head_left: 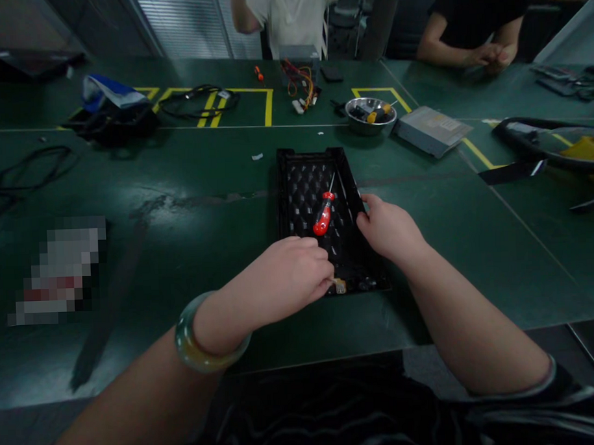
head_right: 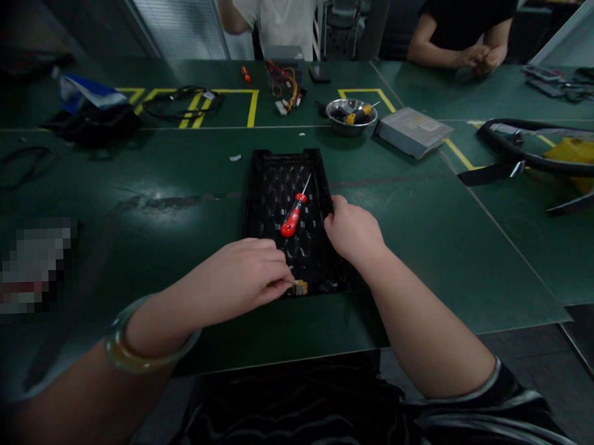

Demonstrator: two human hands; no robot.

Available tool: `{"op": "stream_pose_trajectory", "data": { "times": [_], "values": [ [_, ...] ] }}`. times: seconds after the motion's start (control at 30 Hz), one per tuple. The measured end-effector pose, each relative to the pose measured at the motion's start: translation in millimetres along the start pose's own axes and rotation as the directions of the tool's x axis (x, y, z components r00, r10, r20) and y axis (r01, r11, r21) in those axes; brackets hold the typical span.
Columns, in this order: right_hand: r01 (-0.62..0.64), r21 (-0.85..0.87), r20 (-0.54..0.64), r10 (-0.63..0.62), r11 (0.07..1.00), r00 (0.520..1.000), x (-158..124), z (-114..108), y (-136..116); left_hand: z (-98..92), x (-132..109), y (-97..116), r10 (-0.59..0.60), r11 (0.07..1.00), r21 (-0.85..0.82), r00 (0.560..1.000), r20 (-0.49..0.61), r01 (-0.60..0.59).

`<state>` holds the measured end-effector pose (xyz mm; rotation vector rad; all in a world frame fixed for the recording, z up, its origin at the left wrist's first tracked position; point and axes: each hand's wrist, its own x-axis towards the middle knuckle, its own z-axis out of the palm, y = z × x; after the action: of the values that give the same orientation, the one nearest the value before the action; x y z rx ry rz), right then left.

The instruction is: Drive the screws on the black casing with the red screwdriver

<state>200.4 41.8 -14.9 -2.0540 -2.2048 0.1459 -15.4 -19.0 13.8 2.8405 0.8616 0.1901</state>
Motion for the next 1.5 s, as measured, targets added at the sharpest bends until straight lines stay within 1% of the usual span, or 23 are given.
{"op": "stream_pose_trajectory", "data": {
  "times": [0.23, 0.43, 0.63, 0.77, 0.87, 1.0, 1.13, 1.2, 1.27, 1.3, 1.33, 1.37, 1.4, 1.43, 1.47, 1.5],
  "values": [
    [0.010, -0.001, -0.006, -0.010, 1.000, 1.000, 1.7, 3.3, 2.4, 2.2, -0.3, 4.3, -0.033, 0.999, 0.000, 0.999, -0.030, 0.033],
    [0.017, 0.008, -0.012, -0.017, 1.000, 1.000, 0.5, 1.5, 2.2, -1.7, -1.8, 3.4, -0.037, 0.999, -0.020, 0.999, -0.016, 0.036],
    [0.014, 0.004, 0.003, -0.014, 1.000, 1.000, 1.0, 0.4, 1.5, 2.4, 0.9, 2.1, -0.030, 0.999, -0.035, 0.999, -0.014, 0.029],
    [0.001, 0.001, 0.026, -0.001, 1.000, 1.000, 1.5, -1.1, 1.2, 3.5, 2.0, 3.4, -0.059, 0.997, -0.060, 0.998, -0.016, 0.058],
    [0.016, 0.000, 0.017, -0.016, 1.000, 1.000, 0.8, -1.6, 1.3, 4.0, 1.7, 3.5, -0.082, 0.994, -0.076, 0.997, -0.006, 0.082],
    [0.015, 0.000, 0.006, -0.015, 1.000, 1.000, 0.2, -0.3, 1.3, 2.2, -0.3, -1.2, -0.101, 0.983, -0.150, 0.995, 0.020, 0.103],
    [-0.009, 0.016, 0.026, 0.009, 1.000, 1.000, -0.3, -1.7, 1.6, -7.6, -3.6, -11.1, -0.111, 0.952, -0.282, 0.992, 0.056, 0.122],
    [-0.037, 0.026, -0.001, 0.037, 0.999, 0.999, -2.8, -7.1, 1.2, -13.7, -5.4, -16.4, -0.129, 0.930, -0.338, 0.990, 0.063, 0.143],
    [-0.041, 0.060, -0.117, 0.047, 0.997, 0.992, -8.3, -16.7, -0.9, -18.1, -6.8, -21.2, -0.198, 0.913, -0.359, 0.980, 0.019, 0.191],
    [-0.010, 0.088, -0.192, 0.027, 0.996, 0.981, -12.3, -22.6, -2.9, -19.1, -7.2, -23.5, -0.253, 0.906, -0.357, 0.967, -0.027, 0.227],
    [0.053, 0.120, -0.260, -0.020, 0.991, 0.966, -16.9, -28.7, -5.5, -19.2, -7.4, -25.7, -0.308, 0.899, -0.349, 0.948, -0.079, 0.264],
    [0.146, 0.151, -0.293, -0.097, 0.978, 0.951, -21.9, -34.4, -8.6, -18.4, -7.3, -28.0, -0.357, 0.893, -0.337, 0.925, -0.130, 0.298],
    [0.258, 0.194, -0.283, -0.198, 0.946, 0.938, -27.2, -39.3, -12.2, -16.8, -7.0, -30.5, -0.395, 0.888, -0.323, 0.903, -0.171, 0.327],
    [0.375, 0.254, -0.239, -0.318, 0.892, 0.918, -32.2, -43.0, -16.0, -14.7, -6.5, -33.0, -0.417, 0.885, -0.307, 0.887, -0.197, 0.349],
    [0.472, 0.320, -0.162, -0.444, 0.821, 0.881, -36.9, -45.1, -19.7, -12.1, -5.9, -35.6, -0.430, 0.885, -0.285, 0.880, -0.202, 0.367],
    [0.535, 0.373, -0.081, -0.548, 0.758, 0.833, -40.9, -45.9, -23.2, -9.3, -5.2, -38.2, -0.437, 0.887, -0.258, 0.876, -0.202, 0.383]
  ]
}}
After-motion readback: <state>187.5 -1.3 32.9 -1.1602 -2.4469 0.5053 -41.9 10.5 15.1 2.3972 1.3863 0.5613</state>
